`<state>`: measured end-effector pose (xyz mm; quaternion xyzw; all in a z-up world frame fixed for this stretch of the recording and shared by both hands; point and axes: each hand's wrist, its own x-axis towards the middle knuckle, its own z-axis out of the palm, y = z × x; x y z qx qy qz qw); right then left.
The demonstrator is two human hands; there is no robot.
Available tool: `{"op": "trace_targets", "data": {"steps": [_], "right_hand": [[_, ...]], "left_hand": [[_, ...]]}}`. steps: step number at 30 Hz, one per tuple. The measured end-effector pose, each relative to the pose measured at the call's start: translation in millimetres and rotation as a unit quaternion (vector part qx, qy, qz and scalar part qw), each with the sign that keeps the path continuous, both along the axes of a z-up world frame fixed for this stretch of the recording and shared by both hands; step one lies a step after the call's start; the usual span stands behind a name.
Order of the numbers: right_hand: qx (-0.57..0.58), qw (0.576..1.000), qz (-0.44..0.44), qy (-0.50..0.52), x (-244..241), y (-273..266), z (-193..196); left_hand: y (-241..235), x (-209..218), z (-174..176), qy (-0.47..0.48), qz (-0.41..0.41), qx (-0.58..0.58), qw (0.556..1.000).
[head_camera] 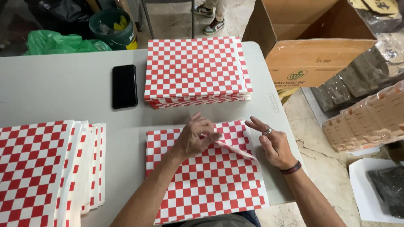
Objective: A person is folding checkered food wrapping papers into smaller rectangular shapes and stacking them on a table.
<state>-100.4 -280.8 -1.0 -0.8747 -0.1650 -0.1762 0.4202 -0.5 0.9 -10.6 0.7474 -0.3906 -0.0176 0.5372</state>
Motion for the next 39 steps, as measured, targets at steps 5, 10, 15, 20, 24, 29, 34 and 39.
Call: {"op": "trace_targets", "data": {"steps": [5,10,15,20,24,29,34,39], "right_hand": [[-0.03,0.999,0.002,0.031,1,10,10],[-0.041,0.998,0.004,0.046,3,11,11],[-0.062,0.997,0.04,0.011,5,23,28],[-0.057,0.997,0.057,-0.012,4,22,31],[-0.023,0.999,0.017,-0.031,5,10,21],[-0.049,0.999,0.018,0.012,5,3,2],[-0.072,0.997,0.014,0.023,4,9,7],[-0.089,0.994,0.053,-0.022,5,21,20]], "left_hand": [[3,1,11,0.05,-0.003,-0.018,0.999],[3,-2,21,-0.005,0.01,0.055,0.998],[2,-1,15,-0.014,0.024,0.115,0.993],[0,-3,15,-0.024,0.03,0.089,0.995],[1,-3,18,0.042,0.023,-0.006,0.999],[0,-1,14,0.042,0.004,-0.001,0.999],[1,-3,19,0.02,0.027,0.058,0.998],[-1,-2,12,0.012,0.041,0.103,0.994]]}}
